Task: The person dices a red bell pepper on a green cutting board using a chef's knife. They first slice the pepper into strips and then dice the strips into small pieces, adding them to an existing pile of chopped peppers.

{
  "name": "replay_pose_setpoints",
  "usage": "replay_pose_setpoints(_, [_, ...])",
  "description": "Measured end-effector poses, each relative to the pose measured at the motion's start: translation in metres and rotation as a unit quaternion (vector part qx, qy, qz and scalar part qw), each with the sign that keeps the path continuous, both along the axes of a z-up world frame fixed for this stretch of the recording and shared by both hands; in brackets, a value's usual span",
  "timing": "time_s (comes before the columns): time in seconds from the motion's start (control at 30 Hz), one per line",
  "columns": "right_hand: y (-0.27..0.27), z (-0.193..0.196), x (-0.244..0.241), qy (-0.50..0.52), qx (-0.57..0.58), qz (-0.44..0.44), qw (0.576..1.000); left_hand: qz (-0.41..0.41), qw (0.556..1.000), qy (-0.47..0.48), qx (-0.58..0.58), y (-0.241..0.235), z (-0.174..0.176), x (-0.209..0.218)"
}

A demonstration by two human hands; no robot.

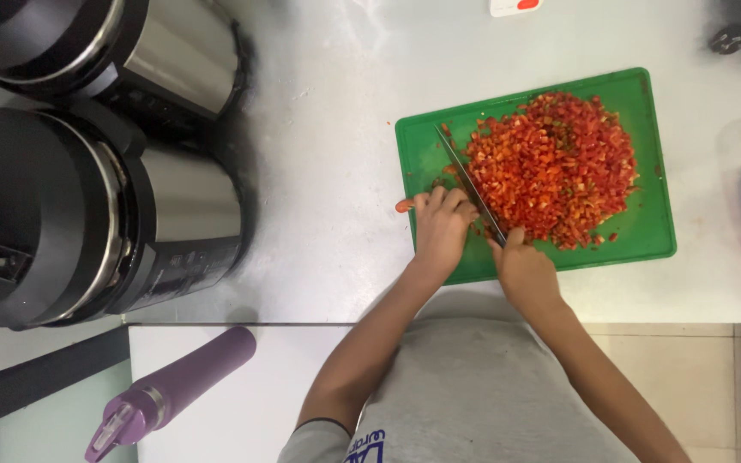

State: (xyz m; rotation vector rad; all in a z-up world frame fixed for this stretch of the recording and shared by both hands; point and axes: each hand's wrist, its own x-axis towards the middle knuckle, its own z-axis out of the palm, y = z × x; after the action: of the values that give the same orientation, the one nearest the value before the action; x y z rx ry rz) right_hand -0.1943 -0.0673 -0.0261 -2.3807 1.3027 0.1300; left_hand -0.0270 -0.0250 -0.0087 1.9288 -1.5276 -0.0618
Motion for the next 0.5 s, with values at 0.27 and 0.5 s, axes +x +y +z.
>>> replay_pose_setpoints(0.27, [0.009, 0.020, -0.022, 0.014, 0.027, 0.014, 0.999, 0.025, 1.000, -0.009, -0.006, 0.005, -0.001, -0.001])
replay_pose_setpoints(0.5, [0.013, 0.012, -0.014, 0.018, 0.024, 0.019, 0.999, 0.015, 1.000, -0.016, -0.016, 0.001, -0.005, 0.002])
